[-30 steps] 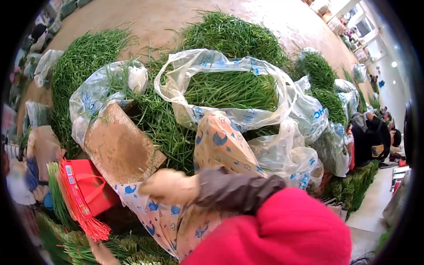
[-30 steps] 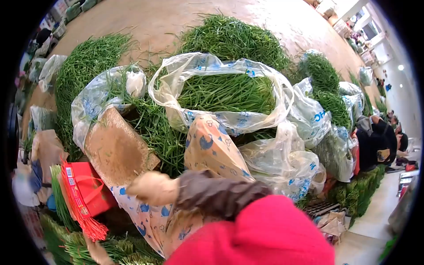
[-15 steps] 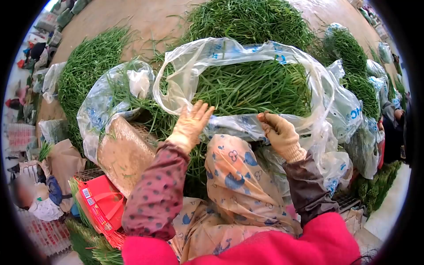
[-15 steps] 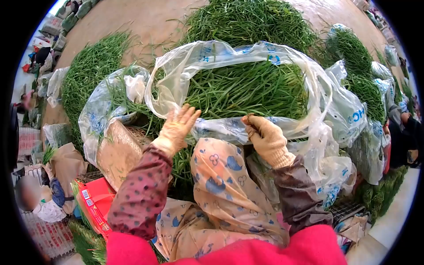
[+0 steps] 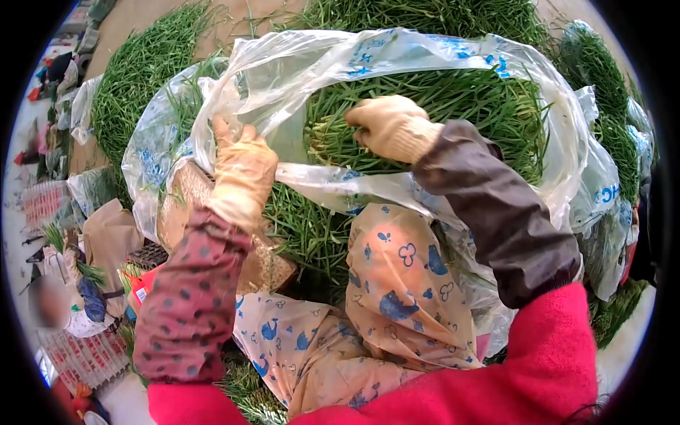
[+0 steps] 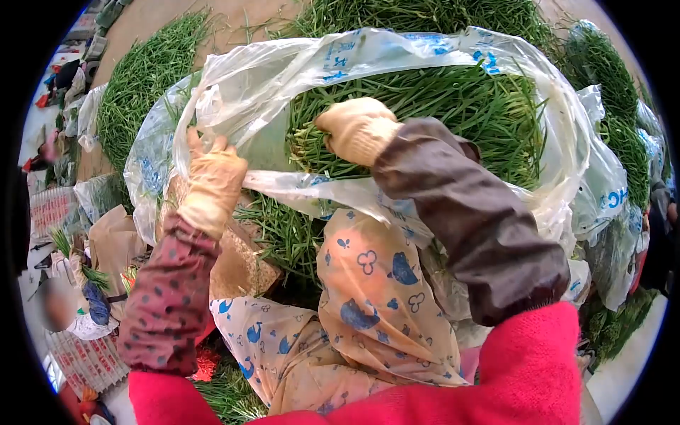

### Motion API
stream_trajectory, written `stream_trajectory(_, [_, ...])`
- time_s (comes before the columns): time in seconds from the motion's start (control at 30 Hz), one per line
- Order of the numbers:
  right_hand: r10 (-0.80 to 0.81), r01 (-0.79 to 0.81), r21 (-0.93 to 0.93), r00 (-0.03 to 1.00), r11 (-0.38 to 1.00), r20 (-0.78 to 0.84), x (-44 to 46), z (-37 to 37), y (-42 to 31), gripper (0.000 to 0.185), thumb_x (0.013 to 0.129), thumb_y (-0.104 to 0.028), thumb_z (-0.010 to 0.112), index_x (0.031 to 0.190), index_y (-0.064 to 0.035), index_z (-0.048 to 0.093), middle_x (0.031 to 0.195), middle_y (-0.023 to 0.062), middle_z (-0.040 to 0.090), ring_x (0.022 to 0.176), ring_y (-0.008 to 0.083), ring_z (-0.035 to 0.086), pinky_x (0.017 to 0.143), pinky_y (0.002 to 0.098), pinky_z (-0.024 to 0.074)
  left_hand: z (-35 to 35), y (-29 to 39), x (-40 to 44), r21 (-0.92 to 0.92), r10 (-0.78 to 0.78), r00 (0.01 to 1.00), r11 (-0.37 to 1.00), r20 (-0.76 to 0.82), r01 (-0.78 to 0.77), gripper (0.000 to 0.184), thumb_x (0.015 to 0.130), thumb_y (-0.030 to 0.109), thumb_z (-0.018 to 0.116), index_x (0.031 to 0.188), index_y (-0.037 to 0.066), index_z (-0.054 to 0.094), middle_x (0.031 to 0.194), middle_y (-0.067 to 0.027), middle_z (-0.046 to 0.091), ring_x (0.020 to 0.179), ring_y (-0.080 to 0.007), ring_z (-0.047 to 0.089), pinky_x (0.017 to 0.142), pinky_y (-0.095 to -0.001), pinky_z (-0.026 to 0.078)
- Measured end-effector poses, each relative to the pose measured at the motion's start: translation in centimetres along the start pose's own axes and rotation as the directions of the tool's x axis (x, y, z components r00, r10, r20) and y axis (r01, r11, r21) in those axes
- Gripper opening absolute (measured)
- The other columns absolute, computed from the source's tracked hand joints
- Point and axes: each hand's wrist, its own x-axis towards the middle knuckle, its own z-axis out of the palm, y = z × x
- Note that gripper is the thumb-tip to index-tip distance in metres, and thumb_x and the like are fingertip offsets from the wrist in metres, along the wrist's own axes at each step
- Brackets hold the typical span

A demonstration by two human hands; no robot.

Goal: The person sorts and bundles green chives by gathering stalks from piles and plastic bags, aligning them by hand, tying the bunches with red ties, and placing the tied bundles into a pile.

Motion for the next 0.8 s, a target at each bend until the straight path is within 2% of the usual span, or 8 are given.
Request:
stream_trajectory(0.07, [-0.053,0.063,-0.137,0.996,0.989,0.078,2.9,0.9,-1.1,0.038,0.082,-0.028,0.068,0.116,-0.0103,0.063,0.109,0.0107,0.065,0.103,0.0309,0.062,0.087,0.0398,0.0506,0.5,0.2,-1.4,0.006,0.02,1.0,1.0,-0.008,-0.02,0.022,0.081,0.002,0.055,0.096,0.005,0.07,0.095,-0.0105,0.065,0.104,-0.026,0.056,0.107,-0.0712,0.018])
stream_trajectory(0.2, [-0.158,0.157,-0.177,0.987,0.972,0.008,7.9,4.3,-2.3,0.073,0.075,-0.042,0.074,0.131,-0.0045,0.048,0.122,0.0142,0.06,0.116,0.0283,0.055,0.091,0.0411,0.0447,2.1,0.3,-2.2,-0.024,0.032,0.944,0.999,-0.327,-0.042,0.013,0.077,0.007,0.056,0.08,0.012,0.068,0.081,-0.0042,0.061,0.098,-0.025,0.057,0.107,-0.0667,0.023])
stream_trajectory(0.27, [0.039,-0.02,-0.163,0.992,0.986,0.117,9.0,5.6,-3.8,0.078,0.075,-0.044,0.073,0.135,-0.0028,0.044,0.124,0.0151,0.059,0.116,0.0274,0.055,0.09,0.0406,0.044,3.5,0.6,-1.7,-0.025,-0.01,0.88,1.0,-0.475,-0.002,0.012,0.077,0.008,0.056,0.074,0.012,0.067,0.077,-0.0047,0.06,0.095,-0.0247,0.058,0.107,-0.0668,0.023])
stream_trajectory(0.4, [0.176,-0.129,-0.355,0.979,0.926,0.104,13.0,10.3,-5.9,0.044,0.082,-0.033,0.068,0.117,-0.0065,0.062,0.105,0.0104,0.068,0.096,0.025,0.063,0.078,0.0415,0.0473,3.0,0.7,-1.9,-0.119,-0.015,0.882,0.992,-0.471,-0.047,0.009,0.072,0.008,0.057,0.067,0.011,0.064,0.071,-0.0056,0.058,0.092,-0.0241,0.059,0.108,-0.0666,0.023])
stream_trajectory(0.43, [-0.148,0.24,-0.17,0.891,0.956,0.429,16.8,10.3,-3.7,0.035,0.082,-0.029,0.068,0.109,-0.0081,0.066,0.098,0.0093,0.068,0.089,0.0253,0.063,0.073,0.0426,0.0474,3.6,0.8,-1.9,-0.125,-0.015,0.854,0.99,-0.52,-0.058,0.009,0.072,0.007,0.057,0.065,0.01,0.063,0.069,-0.0061,0.058,0.09,-0.0241,0.059,0.108,-0.0666,0.024])
stream_trajectory(0.5, [0.04,0.025,-0.414,0.988,0.91,0.147,11.1,6.4,-6.5,0.022,0.079,-0.022,0.069,0.097,-0.0098,0.071,0.083,0.0076,0.065,0.078,0.0254,0.061,0.064,0.0435,0.047,3.8,0.9,-2.1,-0.141,-0.029,0.868,0.989,-0.495,-0.047,0.009,0.072,0.007,0.057,0.065,0.009,0.063,0.07,-0.0063,0.059,0.09,-0.0246,0.059,0.108,-0.0669,0.023])
stream_trajectory(0.67, [0.065,-0.031,-0.24,0.989,0.97,0.135,12.3,9.1,-5.4,0.021,0.082,-0.023,0.065,0.098,-0.012,0.072,0.095,0.0075,0.07,0.091,0.0225,0.066,0.074,0.0387,0.0494,3.4,1.1,-2.2,-0.13,-0.04,0.876,0.991,-0.48,-0.026,0.011,0.074,0.007,0.056,0.069,0.009,0.065,0.073,-0.0072,0.061,0.093,-0.0253,0.06,0.108,-0.0676,0.022])
stream_trajectory(0.8, [-0.006,0.019,-0.127,0.995,0.992,0.101,8.1,5.2,-4.9,0.026,0.078,-0.025,0.068,0.1,-0.013,0.073,0.103,0.0118,0.07,0.098,0.0237,0.068,0.082,0.0369,0.0519,3.8,1.9,-2.0,-0.244,-0.071,0.959,0.97,-0.273,0.002,0.016,0.075,0.005,0.057,0.078,0.006,0.072,0.078,-0.0112,0.064,0.1,-0.0298,0.06,0.108,-0.0705,0.018])
